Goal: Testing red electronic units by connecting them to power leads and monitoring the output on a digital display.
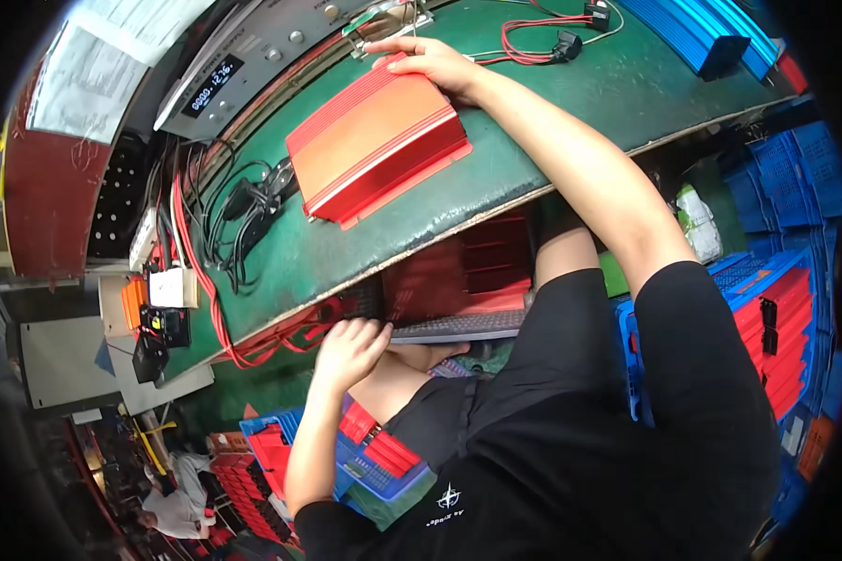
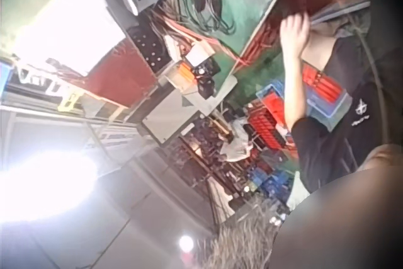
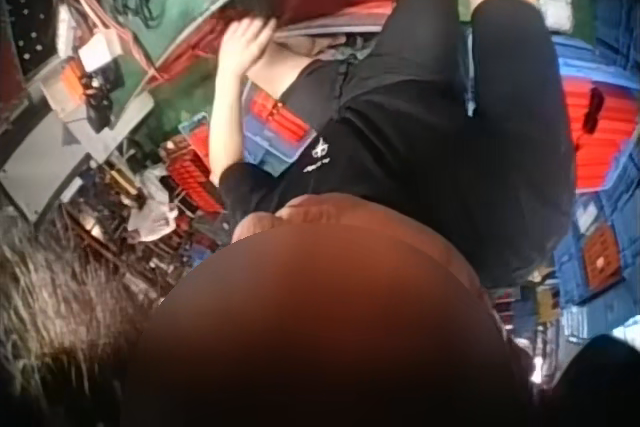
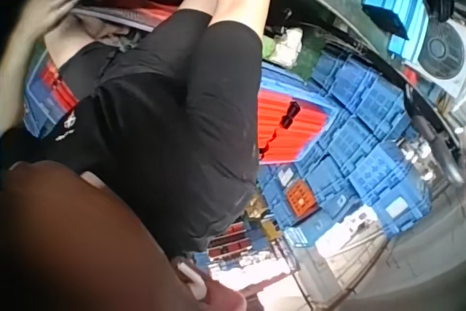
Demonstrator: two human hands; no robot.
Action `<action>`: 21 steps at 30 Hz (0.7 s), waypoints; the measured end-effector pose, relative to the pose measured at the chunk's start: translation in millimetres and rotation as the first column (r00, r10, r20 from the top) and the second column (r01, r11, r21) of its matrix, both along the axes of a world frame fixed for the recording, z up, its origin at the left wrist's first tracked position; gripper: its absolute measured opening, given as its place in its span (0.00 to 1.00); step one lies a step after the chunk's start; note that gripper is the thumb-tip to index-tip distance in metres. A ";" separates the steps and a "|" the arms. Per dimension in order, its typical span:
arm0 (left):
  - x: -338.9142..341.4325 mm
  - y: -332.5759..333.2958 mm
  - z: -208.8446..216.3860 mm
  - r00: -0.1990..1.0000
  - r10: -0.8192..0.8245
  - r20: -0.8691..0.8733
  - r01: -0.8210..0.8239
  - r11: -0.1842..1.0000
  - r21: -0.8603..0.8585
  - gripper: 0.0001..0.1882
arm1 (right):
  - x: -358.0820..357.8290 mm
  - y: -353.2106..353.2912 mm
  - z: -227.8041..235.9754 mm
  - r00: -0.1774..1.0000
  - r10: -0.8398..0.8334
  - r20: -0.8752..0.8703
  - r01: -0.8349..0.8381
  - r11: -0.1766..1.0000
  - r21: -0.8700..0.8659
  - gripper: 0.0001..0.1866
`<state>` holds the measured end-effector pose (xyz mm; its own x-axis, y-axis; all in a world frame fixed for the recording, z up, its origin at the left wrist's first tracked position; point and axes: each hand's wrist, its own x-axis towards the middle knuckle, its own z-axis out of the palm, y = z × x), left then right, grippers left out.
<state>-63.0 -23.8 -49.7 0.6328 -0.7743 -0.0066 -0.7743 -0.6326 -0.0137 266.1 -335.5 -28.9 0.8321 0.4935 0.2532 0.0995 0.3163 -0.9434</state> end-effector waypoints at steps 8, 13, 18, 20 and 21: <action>60.0 115.6 -121.2 0.471 0.855 0.216 -0.649 0.170 0.742 0.49 | 5.2 -17.0 -9.0 0.999 -0.036 0.016 0.037 0.999 -0.031 0.24; 43.6 116.3 -110.7 0.606 0.795 -0.035 -0.426 0.361 0.830 0.32 | 3.6 -4.0 -7.7 1.000 -0.012 0.006 0.012 1.000 -0.009 0.22; 4.2 50.9 -40.7 0.794 0.605 -0.068 -0.446 0.654 0.611 0.25 | -1.2 -2.4 -7.0 1.000 -0.029 -0.005 0.029 0.998 0.048 0.21; -17.1 47.3 -17.2 0.915 0.386 -0.118 -0.309 0.858 0.411 0.25 | 1.4 -1.9 -1.6 1.000 -0.026 -0.016 0.027 0.998 0.057 0.20; -19.2 35.3 5.0 0.924 0.347 -0.161 -0.284 0.904 0.318 0.25 | 4.0 -2.4 -5.3 0.999 -0.039 0.013 0.038 0.998 0.048 0.20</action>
<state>-82.3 11.5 -44.6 0.8028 -0.4795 -0.3544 -0.5396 -0.8371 -0.0897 270.1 -337.9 -34.2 0.8465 0.4479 0.2880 0.1260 0.3570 -0.9256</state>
